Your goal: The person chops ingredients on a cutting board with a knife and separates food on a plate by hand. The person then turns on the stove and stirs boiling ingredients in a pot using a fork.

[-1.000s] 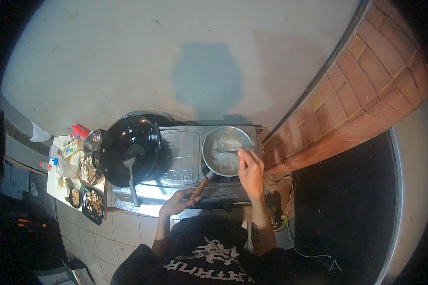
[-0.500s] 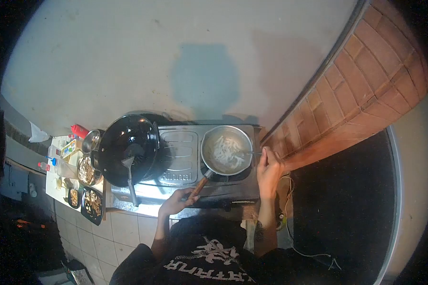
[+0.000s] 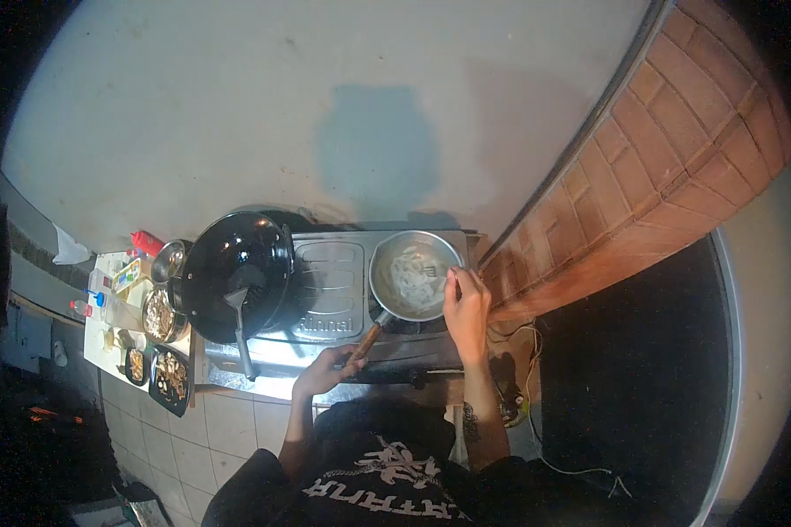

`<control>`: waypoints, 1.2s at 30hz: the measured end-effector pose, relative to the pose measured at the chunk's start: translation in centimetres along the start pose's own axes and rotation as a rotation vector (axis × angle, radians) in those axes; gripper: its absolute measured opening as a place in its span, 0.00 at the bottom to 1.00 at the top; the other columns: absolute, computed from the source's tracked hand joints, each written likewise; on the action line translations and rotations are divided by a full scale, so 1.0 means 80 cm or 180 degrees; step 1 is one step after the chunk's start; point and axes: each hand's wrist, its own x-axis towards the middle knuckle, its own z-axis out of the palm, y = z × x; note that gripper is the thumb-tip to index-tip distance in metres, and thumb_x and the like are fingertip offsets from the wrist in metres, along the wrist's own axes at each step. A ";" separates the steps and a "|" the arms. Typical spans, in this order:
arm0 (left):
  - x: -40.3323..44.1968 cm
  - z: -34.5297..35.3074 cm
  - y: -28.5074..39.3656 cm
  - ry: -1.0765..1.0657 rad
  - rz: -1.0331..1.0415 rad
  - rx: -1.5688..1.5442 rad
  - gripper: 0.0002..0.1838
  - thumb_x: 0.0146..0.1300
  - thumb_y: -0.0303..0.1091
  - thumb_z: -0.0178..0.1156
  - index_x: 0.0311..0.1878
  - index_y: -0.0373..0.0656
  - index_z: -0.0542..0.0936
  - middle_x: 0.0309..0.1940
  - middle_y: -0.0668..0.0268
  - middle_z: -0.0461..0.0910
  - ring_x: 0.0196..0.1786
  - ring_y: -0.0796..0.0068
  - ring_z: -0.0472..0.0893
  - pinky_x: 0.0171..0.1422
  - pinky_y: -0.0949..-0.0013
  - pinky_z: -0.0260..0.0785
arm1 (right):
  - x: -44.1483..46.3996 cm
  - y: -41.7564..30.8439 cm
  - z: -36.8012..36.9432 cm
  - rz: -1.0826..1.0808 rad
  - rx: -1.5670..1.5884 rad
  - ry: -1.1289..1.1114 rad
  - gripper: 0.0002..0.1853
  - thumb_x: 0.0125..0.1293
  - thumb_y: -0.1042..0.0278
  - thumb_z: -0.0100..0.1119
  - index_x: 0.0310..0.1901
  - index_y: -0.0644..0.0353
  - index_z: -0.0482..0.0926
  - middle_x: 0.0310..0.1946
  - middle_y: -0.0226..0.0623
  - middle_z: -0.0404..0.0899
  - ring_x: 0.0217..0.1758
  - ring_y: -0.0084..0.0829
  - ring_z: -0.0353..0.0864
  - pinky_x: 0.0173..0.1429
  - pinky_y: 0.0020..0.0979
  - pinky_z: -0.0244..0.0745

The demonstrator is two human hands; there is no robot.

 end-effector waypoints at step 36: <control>0.002 0.005 -0.006 0.0118 -0.0023 0.0139 0.12 0.64 0.35 0.60 0.44 0.35 0.76 0.27 0.70 0.72 0.30 0.80 0.69 0.37 0.74 0.64 | -0.026 0.000 -0.060 0.0238 0.0390 -0.0580 0.07 0.65 0.77 0.52 0.41 0.70 0.78 0.30 0.49 0.76 0.30 0.44 0.77 0.36 0.36 0.71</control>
